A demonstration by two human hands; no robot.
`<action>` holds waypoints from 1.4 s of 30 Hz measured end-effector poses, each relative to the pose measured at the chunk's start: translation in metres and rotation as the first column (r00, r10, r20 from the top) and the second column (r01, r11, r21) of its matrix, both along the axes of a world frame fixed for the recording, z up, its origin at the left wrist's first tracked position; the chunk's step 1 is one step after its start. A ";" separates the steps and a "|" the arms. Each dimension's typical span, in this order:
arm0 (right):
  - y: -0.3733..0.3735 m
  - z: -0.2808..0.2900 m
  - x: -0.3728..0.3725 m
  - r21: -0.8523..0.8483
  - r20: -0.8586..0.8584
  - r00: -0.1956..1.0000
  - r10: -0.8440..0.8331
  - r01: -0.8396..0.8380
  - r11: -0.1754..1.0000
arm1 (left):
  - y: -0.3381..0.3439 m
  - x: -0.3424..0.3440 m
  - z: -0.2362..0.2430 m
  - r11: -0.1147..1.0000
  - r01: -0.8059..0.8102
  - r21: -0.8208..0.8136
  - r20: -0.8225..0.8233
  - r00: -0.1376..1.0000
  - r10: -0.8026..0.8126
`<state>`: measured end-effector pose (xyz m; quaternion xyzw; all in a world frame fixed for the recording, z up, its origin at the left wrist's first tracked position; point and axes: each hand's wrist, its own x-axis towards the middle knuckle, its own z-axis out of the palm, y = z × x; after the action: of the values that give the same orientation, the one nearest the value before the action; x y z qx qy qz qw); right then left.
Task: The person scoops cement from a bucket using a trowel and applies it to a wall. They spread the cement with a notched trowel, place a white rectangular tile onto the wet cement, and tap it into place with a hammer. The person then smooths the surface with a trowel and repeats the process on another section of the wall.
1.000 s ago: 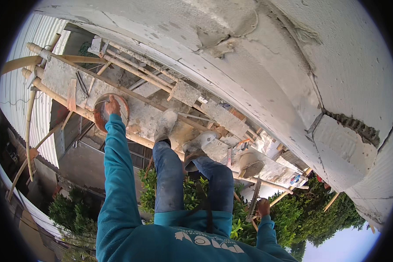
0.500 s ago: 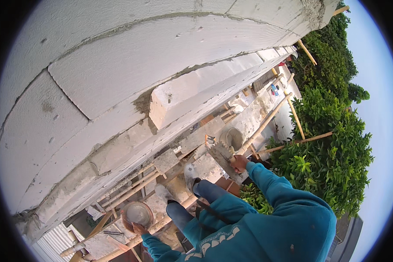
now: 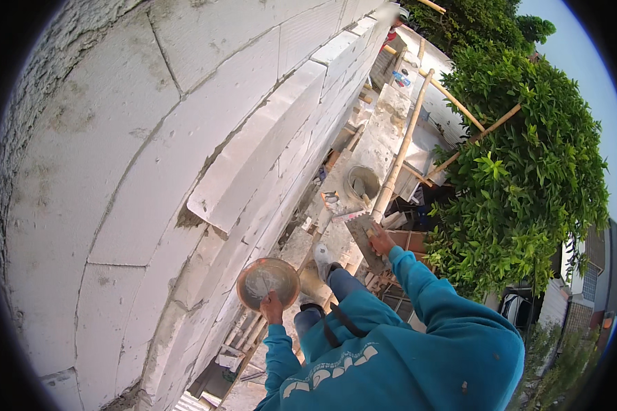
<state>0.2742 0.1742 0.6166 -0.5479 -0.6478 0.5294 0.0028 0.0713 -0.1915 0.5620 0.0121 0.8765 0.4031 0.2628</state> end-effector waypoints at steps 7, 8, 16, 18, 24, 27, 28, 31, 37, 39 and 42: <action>0.000 -0.042 0.065 -0.140 -0.106 0.986 -0.128 0.113 0.984 | 0.128 -0.017 0.085 0.832 0.551 -0.064 -0.012 0.834 -0.552; -0.004 -0.050 0.070 -0.143 -0.080 0.980 -0.181 0.169 0.975 | 0.145 -0.015 0.087 0.797 0.601 -0.053 -0.023 0.797 -0.603; -0.018 -0.055 0.079 -0.175 0.025 0.946 -0.323 0.322 0.930 | 0.260 0.032 0.135 0.472 0.881 -0.016 -0.155 0.464 -0.872; -0.023 -0.059 0.088 -0.157 0.032 0.926 -0.375 0.375 0.914 | 0.287 0.047 0.140 0.401 0.914 0.054 -0.152 0.404 -0.902; -0.021 -0.104 0.152 -0.268 0.173 0.862 -0.476 0.506 0.819 | 0.344 0.111 0.139 0.172 0.982 0.076 -0.200 0.184 -0.962; -0.035 -0.125 0.186 -0.263 0.178 0.772 -0.611 0.635 0.726 | 0.366 0.137 0.136 0.040 0.992 0.118 -0.232 0.067 -0.970; -0.038 -0.123 0.189 -0.297 0.143 0.737 -0.661 0.669 0.681 | 0.370 0.145 0.132 0.015 0.993 0.120 -0.236 0.043 -0.971; -0.048 -0.112 0.198 -0.401 0.038 0.578 -0.815 0.756 0.517 | 0.379 0.166 0.119 -0.044 0.989 0.143 -0.231 -0.010 -0.973; -0.045 -0.086 0.190 -0.422 0.059 0.398 -0.916 0.841 0.338 | 0.403 0.184 0.112 -0.061 0.982 0.177 -0.101 -0.043 -0.994; -0.041 -0.094 0.195 -0.464 0.102 0.400 -0.911 0.829 0.312 | 0.402 0.190 0.103 -0.081 0.981 0.177 -0.151 -0.054 -0.987; -0.033 -0.094 0.195 -0.500 0.106 0.358 -0.928 0.826 0.261 | 0.412 0.190 0.104 -0.047 0.989 0.139 -0.102 -0.033 -0.994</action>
<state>0.4695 0.1413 0.5229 -0.7372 -0.0757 0.6302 0.2314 0.2611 0.2207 0.6661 0.6545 0.5580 0.1641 0.4830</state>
